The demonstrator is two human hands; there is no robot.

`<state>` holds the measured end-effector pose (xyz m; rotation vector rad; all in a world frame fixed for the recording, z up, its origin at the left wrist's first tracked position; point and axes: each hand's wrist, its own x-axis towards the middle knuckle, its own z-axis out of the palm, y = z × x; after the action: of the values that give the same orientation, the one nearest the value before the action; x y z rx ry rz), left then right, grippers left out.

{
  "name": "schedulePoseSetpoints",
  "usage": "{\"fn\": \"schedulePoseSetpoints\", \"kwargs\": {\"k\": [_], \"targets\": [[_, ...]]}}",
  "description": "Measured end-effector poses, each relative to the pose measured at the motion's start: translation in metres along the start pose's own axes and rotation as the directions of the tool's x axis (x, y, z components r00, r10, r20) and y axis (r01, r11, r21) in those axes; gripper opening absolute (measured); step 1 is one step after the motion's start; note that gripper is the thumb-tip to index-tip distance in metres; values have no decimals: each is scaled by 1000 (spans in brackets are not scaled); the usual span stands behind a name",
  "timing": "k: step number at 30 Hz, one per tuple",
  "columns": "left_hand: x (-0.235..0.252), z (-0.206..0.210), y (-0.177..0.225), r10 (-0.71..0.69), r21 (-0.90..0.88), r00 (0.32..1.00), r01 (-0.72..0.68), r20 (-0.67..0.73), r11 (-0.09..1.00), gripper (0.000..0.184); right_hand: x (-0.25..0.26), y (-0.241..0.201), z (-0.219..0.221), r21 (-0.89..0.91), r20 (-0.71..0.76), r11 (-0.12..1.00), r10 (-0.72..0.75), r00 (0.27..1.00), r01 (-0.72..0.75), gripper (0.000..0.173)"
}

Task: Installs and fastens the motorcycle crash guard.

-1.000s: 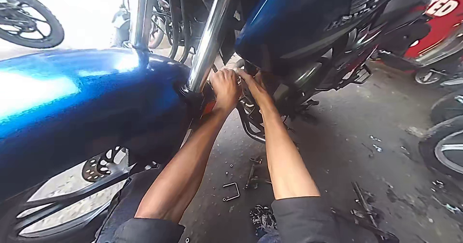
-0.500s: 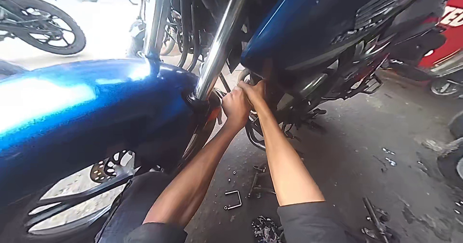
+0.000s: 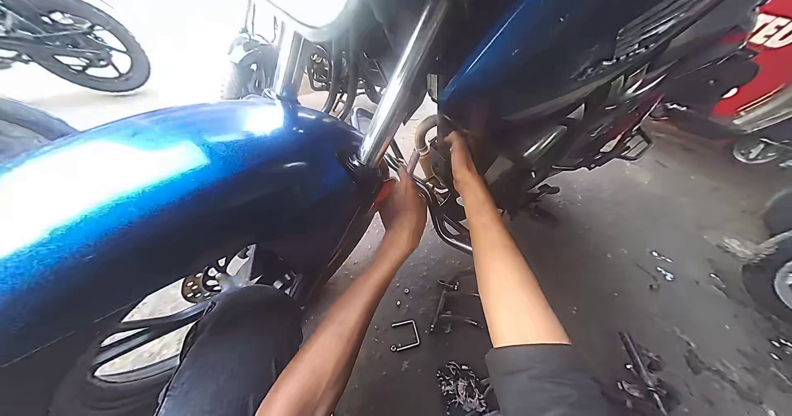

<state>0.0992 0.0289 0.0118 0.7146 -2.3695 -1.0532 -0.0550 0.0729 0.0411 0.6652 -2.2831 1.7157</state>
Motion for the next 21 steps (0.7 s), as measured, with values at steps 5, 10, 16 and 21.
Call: {"fn": "schedulePoseSetpoints", "kwargs": {"k": [5,10,16,21], "targets": [[-59,44,-37,-184,-345,981,155,-53,926,37,-3,7,4,-124,-97,992,0,995,-12,42],[-102,128,-120,-419,-371,874,484,244,793,48,-13,0,-1,137,-107,981,149,983,-134,40],[-166,175,-244,-590,309,616,508,522,804,48,-14,8,-1,-11,-100,975,221,970,-223,40],[-173,170,-257,-508,520,550,151,663,841,36,-9,12,-1,105,-116,969,236,965,-224,33]]}}
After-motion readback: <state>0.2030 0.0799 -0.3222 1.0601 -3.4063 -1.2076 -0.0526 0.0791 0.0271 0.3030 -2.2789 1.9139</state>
